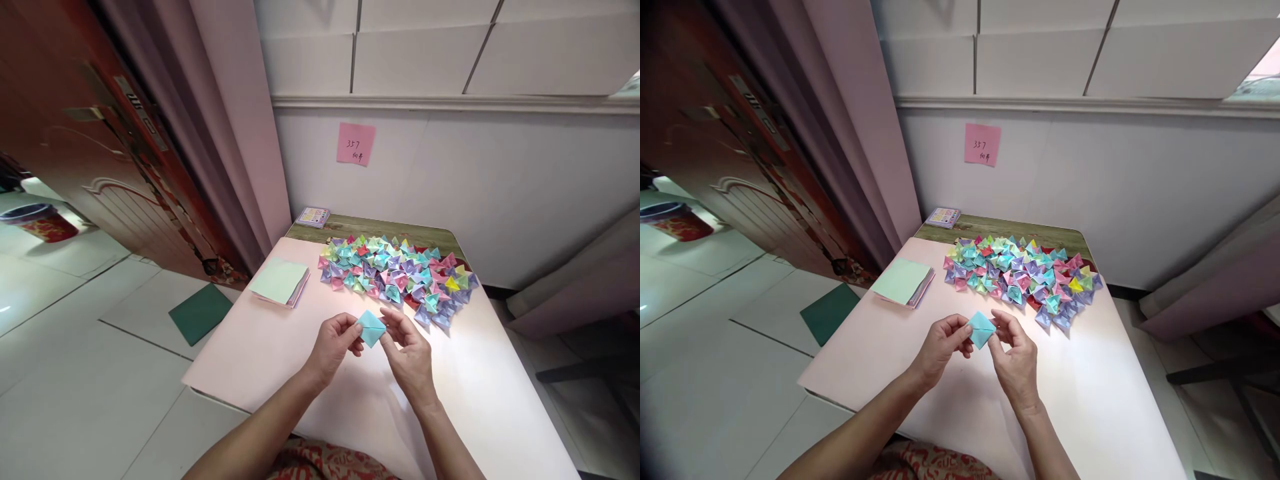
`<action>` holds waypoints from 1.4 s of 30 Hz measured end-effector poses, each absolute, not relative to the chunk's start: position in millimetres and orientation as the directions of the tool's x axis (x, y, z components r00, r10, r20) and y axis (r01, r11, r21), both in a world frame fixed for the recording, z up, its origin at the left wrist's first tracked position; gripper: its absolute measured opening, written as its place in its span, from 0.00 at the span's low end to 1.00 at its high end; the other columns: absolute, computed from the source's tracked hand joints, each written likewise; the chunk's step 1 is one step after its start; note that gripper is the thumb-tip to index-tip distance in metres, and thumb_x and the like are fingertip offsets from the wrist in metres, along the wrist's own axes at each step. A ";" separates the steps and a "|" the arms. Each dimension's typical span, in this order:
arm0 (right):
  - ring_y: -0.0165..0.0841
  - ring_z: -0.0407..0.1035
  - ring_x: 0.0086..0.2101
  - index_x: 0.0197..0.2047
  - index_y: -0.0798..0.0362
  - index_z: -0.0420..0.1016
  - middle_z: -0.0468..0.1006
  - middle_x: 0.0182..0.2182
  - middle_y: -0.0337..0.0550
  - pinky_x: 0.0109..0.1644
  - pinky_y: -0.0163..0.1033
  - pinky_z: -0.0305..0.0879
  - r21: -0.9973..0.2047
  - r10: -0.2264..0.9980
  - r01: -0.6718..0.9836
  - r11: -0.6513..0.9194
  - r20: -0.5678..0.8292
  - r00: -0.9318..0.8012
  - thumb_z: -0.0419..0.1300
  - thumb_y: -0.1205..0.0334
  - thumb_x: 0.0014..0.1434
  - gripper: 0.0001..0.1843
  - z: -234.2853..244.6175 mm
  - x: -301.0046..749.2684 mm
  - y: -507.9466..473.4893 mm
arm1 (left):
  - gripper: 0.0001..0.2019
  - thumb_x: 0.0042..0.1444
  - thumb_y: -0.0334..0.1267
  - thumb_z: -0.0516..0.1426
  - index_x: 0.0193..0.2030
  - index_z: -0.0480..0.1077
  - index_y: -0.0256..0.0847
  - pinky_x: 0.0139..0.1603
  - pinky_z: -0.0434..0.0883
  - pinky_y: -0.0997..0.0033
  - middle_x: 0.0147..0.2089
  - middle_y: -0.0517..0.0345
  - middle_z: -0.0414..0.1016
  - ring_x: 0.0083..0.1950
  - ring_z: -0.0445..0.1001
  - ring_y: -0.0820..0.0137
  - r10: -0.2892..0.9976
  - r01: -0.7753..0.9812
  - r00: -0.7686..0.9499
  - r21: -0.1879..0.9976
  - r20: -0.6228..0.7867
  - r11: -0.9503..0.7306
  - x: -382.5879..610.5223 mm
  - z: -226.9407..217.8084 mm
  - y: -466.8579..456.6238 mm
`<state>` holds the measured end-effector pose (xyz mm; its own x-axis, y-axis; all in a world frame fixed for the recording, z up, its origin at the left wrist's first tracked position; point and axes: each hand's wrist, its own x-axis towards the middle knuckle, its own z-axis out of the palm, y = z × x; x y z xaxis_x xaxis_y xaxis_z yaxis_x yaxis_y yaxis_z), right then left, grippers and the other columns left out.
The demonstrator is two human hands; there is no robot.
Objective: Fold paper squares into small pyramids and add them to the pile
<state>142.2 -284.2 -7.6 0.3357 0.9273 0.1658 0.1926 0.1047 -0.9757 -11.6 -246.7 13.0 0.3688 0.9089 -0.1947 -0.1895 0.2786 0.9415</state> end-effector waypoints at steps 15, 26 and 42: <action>0.33 0.74 0.36 0.48 0.46 0.77 0.79 0.38 0.41 0.41 0.38 0.73 -0.898 0.919 0.282 0.338 0.379 0.107 0.60 0.66 0.58 0.14 2.0 140.4 -290.1 | 0.16 0.50 0.48 0.64 0.31 0.70 0.36 0.21 0.68 0.76 0.25 0.60 0.69 0.24 0.67 0.75 0.920 -0.182 0.350 0.950 -0.178 0.253 -14.0 22.7 -241.7; 0.33 0.73 0.32 0.36 0.49 0.80 0.78 0.30 0.42 0.33 0.35 0.71 -0.941 0.917 0.017 0.338 0.334 0.218 0.66 0.64 0.55 0.04 -10.3 148.0 -288.4 | 0.11 0.63 0.45 0.53 0.46 0.64 0.41 0.26 0.71 0.74 0.26 0.63 0.71 0.25 0.71 0.74 0.931 -0.132 0.348 0.989 0.109 -0.067 -18.9 31.2 -251.6; 0.37 0.74 0.35 0.37 0.48 0.80 0.80 0.33 0.45 0.36 0.42 0.72 -0.918 0.901 0.050 0.394 0.396 0.179 0.65 0.64 0.57 0.04 6.1 150.0 -295.1 | 0.06 0.55 0.39 0.61 0.35 0.77 0.40 0.36 0.74 0.69 0.34 0.52 0.80 0.34 0.77 0.66 0.910 0.003 0.310 0.957 0.276 -0.291 -21.7 40.2 -255.4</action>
